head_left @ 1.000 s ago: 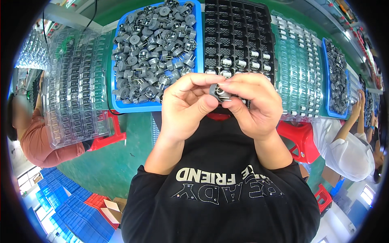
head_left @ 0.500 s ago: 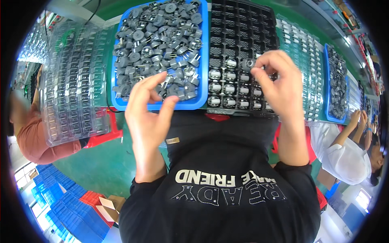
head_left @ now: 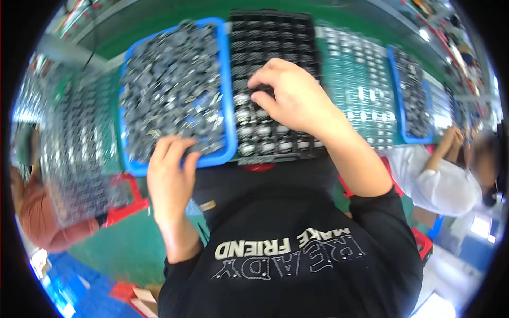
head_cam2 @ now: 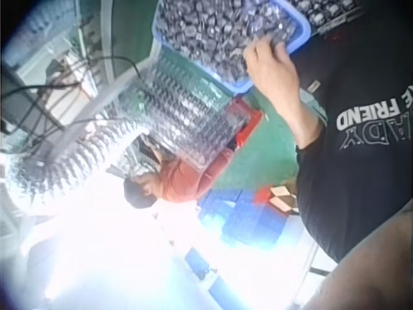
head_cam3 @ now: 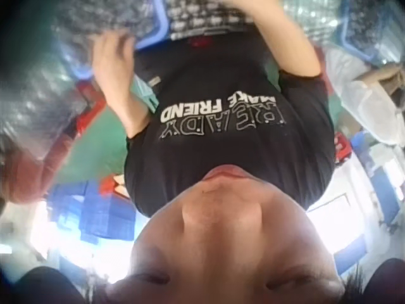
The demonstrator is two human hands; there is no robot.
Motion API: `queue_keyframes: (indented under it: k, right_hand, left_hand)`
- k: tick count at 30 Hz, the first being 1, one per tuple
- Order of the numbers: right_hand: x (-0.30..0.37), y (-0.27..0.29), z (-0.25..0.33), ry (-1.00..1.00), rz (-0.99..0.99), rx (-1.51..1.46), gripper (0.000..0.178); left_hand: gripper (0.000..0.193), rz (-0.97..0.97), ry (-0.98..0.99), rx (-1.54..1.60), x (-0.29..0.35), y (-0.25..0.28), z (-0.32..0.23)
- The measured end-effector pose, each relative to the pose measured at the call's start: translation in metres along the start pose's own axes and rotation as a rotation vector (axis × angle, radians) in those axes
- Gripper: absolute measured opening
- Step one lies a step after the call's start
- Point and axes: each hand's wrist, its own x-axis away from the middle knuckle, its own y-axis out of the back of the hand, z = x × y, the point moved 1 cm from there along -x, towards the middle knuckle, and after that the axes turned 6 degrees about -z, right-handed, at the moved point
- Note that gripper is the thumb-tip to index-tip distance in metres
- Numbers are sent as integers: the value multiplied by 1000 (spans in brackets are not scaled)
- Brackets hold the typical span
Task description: Assembling and sorting small electronic motor components into black plastic trays on a factory production line.
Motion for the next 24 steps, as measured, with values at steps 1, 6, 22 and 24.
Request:
queue_keyframes:
  k: [1,6,22,24]
  right_hand:
    - [-3,14,-10,-59,-26,7,18]
    - [6,73,-117,-493,-228,342,30]
    - [9,83,-172,-817,-176,316,36]
    - [8,83,-173,-823,-168,354,37]
  left_hand:
    - [24,-4,-13,29,0,2,1]
    - [22,12,140,198,1,13,5]
    - [26,-81,204,1416,-7,-30,19]
    - [31,-45,373,1528,-10,-27,10]
